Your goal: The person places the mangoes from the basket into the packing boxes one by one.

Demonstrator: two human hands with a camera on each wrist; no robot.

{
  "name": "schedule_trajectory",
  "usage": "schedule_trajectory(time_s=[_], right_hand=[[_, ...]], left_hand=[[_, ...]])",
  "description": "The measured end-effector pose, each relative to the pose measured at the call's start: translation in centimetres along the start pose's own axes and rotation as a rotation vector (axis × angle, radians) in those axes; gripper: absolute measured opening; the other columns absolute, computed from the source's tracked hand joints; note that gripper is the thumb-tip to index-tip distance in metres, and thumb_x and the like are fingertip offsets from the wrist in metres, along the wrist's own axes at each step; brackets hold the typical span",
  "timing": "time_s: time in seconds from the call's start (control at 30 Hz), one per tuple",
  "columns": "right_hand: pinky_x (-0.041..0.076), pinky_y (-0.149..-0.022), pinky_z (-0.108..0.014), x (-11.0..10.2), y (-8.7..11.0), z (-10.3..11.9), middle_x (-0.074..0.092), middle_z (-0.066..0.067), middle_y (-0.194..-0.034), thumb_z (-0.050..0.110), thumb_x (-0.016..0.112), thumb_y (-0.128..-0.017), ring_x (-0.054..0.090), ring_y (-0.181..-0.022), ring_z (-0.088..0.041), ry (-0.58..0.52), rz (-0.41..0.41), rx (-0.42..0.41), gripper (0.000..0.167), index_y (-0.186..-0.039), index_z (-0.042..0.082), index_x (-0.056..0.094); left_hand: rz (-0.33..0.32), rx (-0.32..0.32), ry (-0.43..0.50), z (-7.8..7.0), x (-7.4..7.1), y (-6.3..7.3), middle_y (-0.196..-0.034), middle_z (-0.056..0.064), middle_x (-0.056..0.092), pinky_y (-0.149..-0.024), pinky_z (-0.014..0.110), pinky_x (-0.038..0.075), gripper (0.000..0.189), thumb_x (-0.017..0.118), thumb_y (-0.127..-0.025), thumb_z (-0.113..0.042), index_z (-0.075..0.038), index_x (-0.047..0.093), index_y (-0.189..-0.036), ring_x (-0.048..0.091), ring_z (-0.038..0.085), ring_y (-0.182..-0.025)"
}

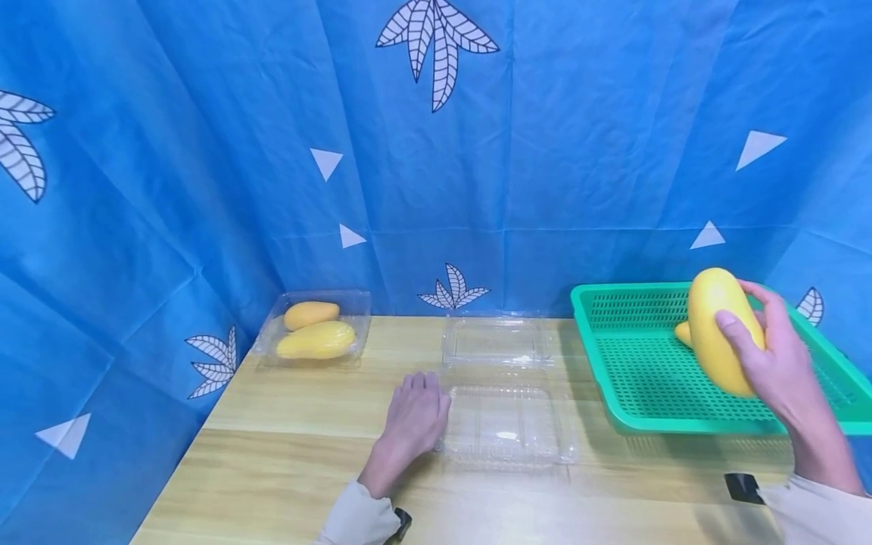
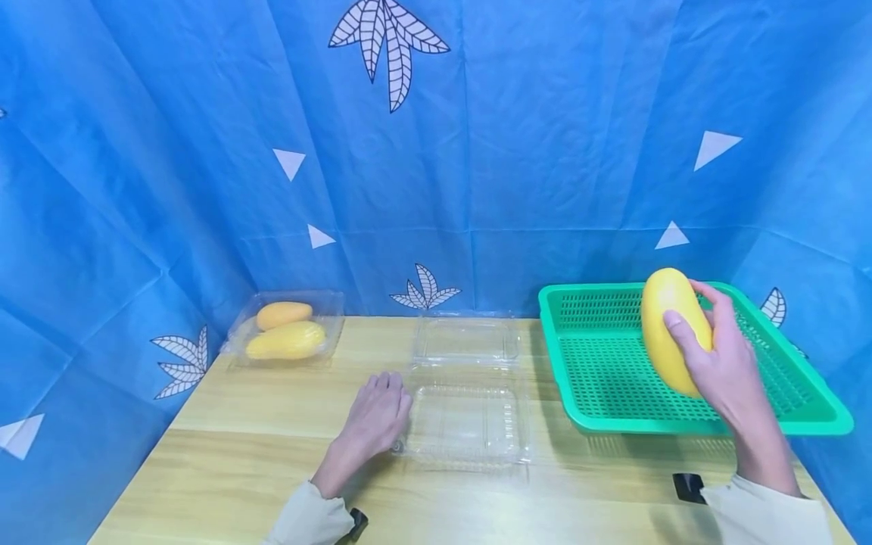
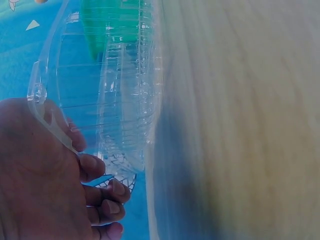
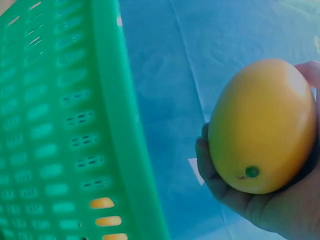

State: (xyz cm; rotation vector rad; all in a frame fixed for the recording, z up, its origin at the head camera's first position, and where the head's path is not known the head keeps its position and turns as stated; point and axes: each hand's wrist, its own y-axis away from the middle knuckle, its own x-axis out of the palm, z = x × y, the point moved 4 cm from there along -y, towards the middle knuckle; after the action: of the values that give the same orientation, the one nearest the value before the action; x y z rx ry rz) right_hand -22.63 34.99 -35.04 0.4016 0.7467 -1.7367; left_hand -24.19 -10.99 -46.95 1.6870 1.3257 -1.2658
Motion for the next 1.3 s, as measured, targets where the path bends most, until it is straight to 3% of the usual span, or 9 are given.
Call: schedule_trajectory(time_s=[0.2,0.4,0.6,0.83,1.13,1.3], right_hand=[[0.046,-0.049,-0.032,-0.2,0.3,0.0,0.049,-0.023,-0.117,0.029,0.063,-0.099,0.058,-0.063,-0.009,-0.012,0.009,0.027,0.082,-0.164,0.029,0.012],[0.049,-0.051,-0.033,-0.2,0.8,0.2,0.044,-0.024,-0.12,0.025,0.073,-0.094,0.057,-0.072,-0.003,-0.013,0.044,0.036,0.099,-0.163,0.034,0.002],[0.05,-0.053,-0.029,-0.2,1.3,0.9,0.044,-0.02,-0.129,0.021,0.07,-0.097,0.055,-0.08,0.002,-0.037,0.0,0.018,0.089,-0.163,0.034,0.013],[0.047,-0.055,-0.022,0.5,1.7,2.2,0.05,0.016,-0.12,0.012,0.064,-0.098,0.058,-0.081,0.0,-0.088,-0.059,-0.102,0.072,-0.16,0.025,0.03],[0.047,-0.054,-0.025,2.1,1.9,4.0,0.057,0.01,-0.11,0.01,0.053,-0.1,0.06,-0.071,-0.009,-0.152,-0.036,-0.166,0.061,-0.158,0.02,0.038],[0.045,-0.061,-0.024,3.5,2.3,5.2,0.053,0.005,-0.119,0.008,0.052,-0.097,0.057,-0.084,-0.013,-0.189,0.023,-0.219,0.064,-0.158,0.019,0.037]], left_hand=[[-0.005,0.008,0.012,-0.2,-0.1,-0.1,-0.078,0.006,0.039,-0.069,0.034,0.034,0.023,0.04,-0.105,-0.02,-0.011,0.041,-0.083,0.036,0.023,-0.074],[-0.006,0.011,0.011,-0.4,-0.1,-0.2,-0.079,0.006,0.039,-0.071,0.035,0.035,0.023,0.039,-0.104,-0.02,-0.011,0.041,-0.084,0.037,0.024,-0.076],[-0.004,0.005,0.016,-0.3,-0.1,-0.1,-0.079,0.006,0.039,-0.069,0.034,0.034,0.023,0.04,-0.105,-0.02,-0.01,0.041,-0.084,0.037,0.024,-0.075],[-0.008,-0.004,0.009,0.1,-0.2,0.1,-0.078,0.005,0.039,-0.069,0.035,0.034,0.023,0.04,-0.105,-0.02,-0.01,0.04,-0.084,0.037,0.023,-0.075],[-0.035,0.003,0.009,0.0,-0.4,0.1,-0.078,0.005,0.039,-0.068,0.035,0.035,0.021,0.041,-0.103,-0.018,-0.01,0.041,-0.084,0.037,0.023,-0.074],[-0.023,0.001,-0.003,0.0,-0.2,0.0,-0.077,0.005,0.039,-0.067,0.035,0.035,0.023,0.041,-0.104,-0.019,-0.01,0.041,-0.084,0.037,0.023,-0.073]])
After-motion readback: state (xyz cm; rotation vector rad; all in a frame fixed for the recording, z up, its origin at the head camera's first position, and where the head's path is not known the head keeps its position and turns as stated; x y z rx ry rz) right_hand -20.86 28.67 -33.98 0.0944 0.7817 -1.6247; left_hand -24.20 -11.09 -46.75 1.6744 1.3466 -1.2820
